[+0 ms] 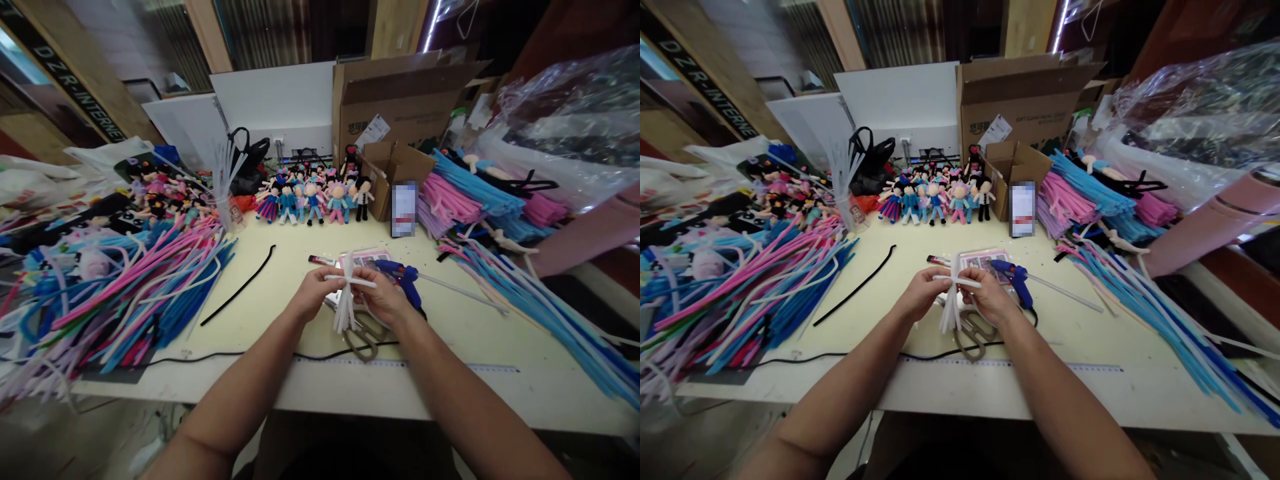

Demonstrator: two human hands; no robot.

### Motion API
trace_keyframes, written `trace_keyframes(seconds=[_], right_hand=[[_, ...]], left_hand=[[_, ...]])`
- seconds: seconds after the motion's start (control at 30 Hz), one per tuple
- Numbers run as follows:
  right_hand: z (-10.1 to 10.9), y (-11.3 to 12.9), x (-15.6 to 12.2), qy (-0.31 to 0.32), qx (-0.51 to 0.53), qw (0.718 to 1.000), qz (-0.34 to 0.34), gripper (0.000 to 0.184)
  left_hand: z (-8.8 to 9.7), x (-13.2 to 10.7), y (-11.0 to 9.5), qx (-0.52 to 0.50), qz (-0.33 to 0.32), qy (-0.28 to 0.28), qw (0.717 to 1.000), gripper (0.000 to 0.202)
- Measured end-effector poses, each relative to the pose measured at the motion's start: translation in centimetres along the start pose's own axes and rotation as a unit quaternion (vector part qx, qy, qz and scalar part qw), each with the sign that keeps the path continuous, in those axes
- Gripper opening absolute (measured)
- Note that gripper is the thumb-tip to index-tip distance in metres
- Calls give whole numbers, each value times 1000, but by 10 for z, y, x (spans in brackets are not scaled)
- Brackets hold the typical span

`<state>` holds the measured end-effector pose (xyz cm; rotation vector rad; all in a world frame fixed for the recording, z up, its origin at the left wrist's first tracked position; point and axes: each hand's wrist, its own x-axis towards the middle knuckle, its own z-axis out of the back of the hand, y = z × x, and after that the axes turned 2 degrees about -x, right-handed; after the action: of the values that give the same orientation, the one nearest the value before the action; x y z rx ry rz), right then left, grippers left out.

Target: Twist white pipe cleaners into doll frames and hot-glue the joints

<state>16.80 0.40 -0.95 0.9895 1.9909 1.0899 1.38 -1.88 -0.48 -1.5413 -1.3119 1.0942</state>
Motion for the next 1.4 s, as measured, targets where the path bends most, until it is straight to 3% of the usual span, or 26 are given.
trace_keyframes(seconds=[0.23, 0.87, 1.17, 1.4], right_hand=[[-1, -3, 3, -11, 5, 1000, 7, 27], [-6, -1, 1, -78, -78, 991, 80, 20], [-11, -5, 1, -132, -118, 982, 70, 23], [-14, -6, -2, -119, -158, 977, 78, 22]], left_hand=[[-3, -1, 1, -31, 16, 61, 998, 36], [-3, 2, -1, 128, -122, -86, 981, 22], [-4, 0, 0, 241, -152, -116, 952, 17], [1, -1, 0, 362, -238, -130, 892, 11]])
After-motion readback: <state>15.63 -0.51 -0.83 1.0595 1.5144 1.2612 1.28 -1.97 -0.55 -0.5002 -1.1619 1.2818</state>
